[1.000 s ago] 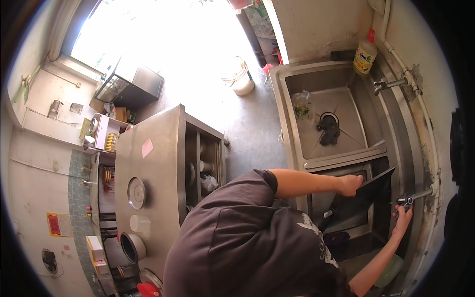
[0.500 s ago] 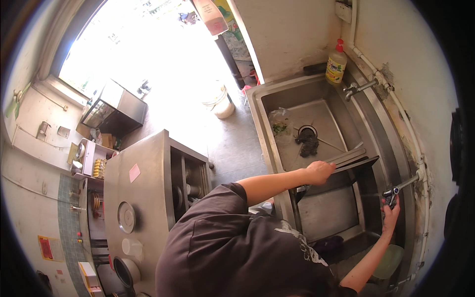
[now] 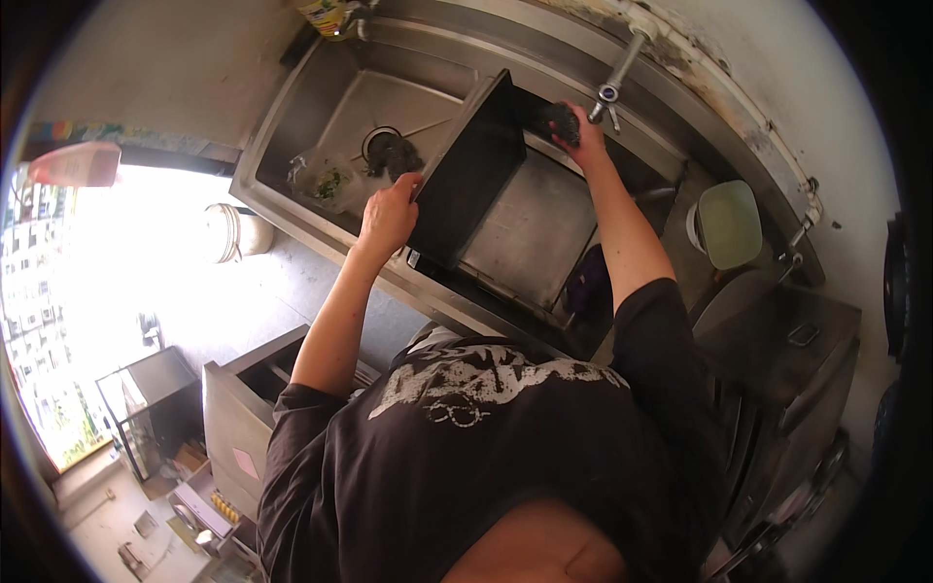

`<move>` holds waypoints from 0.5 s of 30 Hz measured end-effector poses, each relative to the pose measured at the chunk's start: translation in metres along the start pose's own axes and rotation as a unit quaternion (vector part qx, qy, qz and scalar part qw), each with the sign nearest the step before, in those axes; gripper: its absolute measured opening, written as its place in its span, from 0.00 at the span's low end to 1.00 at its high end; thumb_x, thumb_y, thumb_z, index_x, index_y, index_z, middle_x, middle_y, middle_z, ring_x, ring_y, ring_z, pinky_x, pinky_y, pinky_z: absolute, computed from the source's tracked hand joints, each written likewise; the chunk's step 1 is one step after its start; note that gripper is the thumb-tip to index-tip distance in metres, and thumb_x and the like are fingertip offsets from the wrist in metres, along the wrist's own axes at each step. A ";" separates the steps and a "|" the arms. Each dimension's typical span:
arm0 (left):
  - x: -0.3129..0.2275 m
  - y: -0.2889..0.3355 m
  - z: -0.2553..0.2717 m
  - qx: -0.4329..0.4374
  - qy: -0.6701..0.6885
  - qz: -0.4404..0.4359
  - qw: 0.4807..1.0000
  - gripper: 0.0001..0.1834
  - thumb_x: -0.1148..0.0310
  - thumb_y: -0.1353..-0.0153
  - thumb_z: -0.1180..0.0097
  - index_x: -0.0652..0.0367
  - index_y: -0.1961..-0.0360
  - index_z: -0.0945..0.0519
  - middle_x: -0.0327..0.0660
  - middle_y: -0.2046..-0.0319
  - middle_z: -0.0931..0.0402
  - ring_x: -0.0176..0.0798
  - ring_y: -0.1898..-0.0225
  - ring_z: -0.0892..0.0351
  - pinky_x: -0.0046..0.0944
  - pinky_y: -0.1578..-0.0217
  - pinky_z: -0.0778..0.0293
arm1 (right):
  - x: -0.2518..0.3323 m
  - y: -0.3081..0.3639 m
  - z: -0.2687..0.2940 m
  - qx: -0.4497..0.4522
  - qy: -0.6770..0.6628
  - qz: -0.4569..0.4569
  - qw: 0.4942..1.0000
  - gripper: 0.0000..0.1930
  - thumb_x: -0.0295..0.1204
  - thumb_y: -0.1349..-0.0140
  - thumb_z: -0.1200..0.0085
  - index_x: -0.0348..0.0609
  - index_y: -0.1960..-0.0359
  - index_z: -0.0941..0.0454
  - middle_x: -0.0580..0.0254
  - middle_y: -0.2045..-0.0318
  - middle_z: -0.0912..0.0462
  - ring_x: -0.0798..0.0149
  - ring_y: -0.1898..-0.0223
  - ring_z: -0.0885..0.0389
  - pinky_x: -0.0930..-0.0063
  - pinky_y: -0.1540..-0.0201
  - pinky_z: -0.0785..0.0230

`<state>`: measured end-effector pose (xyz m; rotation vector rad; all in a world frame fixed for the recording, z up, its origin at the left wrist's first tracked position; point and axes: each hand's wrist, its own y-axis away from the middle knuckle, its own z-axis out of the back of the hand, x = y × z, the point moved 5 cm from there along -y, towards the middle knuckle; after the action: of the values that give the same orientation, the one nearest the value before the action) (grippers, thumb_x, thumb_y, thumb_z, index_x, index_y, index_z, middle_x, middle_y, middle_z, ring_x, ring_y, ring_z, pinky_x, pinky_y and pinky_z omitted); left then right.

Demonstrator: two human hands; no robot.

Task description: The person cleans a green bowl in the sink, then wipes a stainless steel counter and a metal tray with a purple cloth. They rinse the cloth and continue wiping the tray and sink area.

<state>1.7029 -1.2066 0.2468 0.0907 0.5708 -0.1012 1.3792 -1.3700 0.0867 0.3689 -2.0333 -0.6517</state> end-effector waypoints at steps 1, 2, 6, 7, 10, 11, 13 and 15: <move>-0.002 0.002 -0.003 0.024 -0.010 0.021 0.999 0.22 0.78 0.52 0.49 0.57 0.52 0.27 0.52 0.64 0.21 0.56 0.60 0.22 0.48 0.58 0.27 | 0.002 0.003 0.000 0.016 0.047 0.034 0.998 0.13 0.38 0.41 0.48 0.52 0.55 0.23 0.64 0.67 0.20 0.63 0.69 0.20 0.65 0.68 0.27; -0.006 0.002 0.000 0.023 -0.012 0.018 1.000 0.22 0.78 0.52 0.49 0.57 0.52 0.27 0.52 0.64 0.21 0.56 0.60 0.22 0.48 0.59 0.27 | 0.006 0.007 -0.002 0.025 0.094 0.048 0.994 0.13 0.37 0.41 0.48 0.51 0.56 0.23 0.64 0.68 0.20 0.64 0.69 0.20 0.65 0.68 0.27; -0.022 0.007 -0.003 0.028 -0.008 -0.005 1.000 0.22 0.78 0.51 0.48 0.58 0.51 0.27 0.53 0.65 0.21 0.56 0.61 0.22 0.48 0.60 0.27 | 0.015 0.065 -0.017 0.060 0.358 0.231 0.903 0.16 0.31 0.44 0.47 0.42 0.53 0.24 0.64 0.70 0.21 0.64 0.68 0.22 0.71 0.62 0.29; -0.026 0.009 -0.004 0.029 -0.006 -0.013 0.999 0.23 0.78 0.51 0.48 0.58 0.51 0.28 0.53 0.65 0.21 0.56 0.62 0.22 0.48 0.60 0.27 | 0.014 0.088 -0.024 0.049 0.439 0.273 0.855 0.17 0.30 0.44 0.47 0.41 0.52 0.24 0.64 0.70 0.22 0.64 0.68 0.22 0.72 0.61 0.30; -0.044 0.013 -0.008 0.009 0.001 -0.087 0.996 0.20 0.77 0.51 0.49 0.54 0.53 0.27 0.53 0.73 0.22 0.58 0.69 0.23 0.52 0.67 0.28 | 0.024 0.174 -0.048 0.115 0.480 0.488 0.720 0.17 0.28 0.49 0.44 0.46 0.55 0.24 0.56 0.59 0.26 0.56 0.59 0.24 0.69 0.58 0.30; -0.050 0.014 -0.010 0.016 -0.005 -0.101 0.995 0.20 0.77 0.51 0.49 0.54 0.53 0.27 0.52 0.73 0.22 0.57 0.69 0.23 0.52 0.67 0.28 | 0.024 0.193 -0.057 0.110 0.503 0.499 0.697 0.19 0.27 0.50 0.41 0.45 0.54 0.23 0.59 0.57 0.28 0.58 0.56 0.26 0.72 0.56 0.32; -0.061 0.013 -0.018 0.051 -0.024 -0.116 0.992 0.21 0.77 0.51 0.49 0.55 0.52 0.27 0.52 0.72 0.22 0.57 0.69 0.23 0.51 0.67 0.28 | 0.025 0.223 -0.079 0.132 0.569 0.585 0.562 0.24 0.26 0.54 0.38 0.45 0.51 0.26 0.60 0.54 0.28 0.57 0.53 0.28 0.67 0.50 0.34; -0.070 0.014 -0.024 0.081 -0.025 -0.133 0.987 0.23 0.78 0.51 0.47 0.56 0.51 0.27 0.53 0.69 0.22 0.57 0.66 0.23 0.50 0.64 0.27 | 0.011 0.235 -0.093 0.176 0.618 0.572 0.510 0.29 0.25 0.56 0.37 0.44 0.48 0.30 0.60 0.53 0.29 0.55 0.50 0.30 0.64 0.47 0.37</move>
<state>1.6332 -1.1854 0.2658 0.1693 0.5213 -0.4091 1.4534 -1.2121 0.2701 -0.3157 -0.5555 0.7753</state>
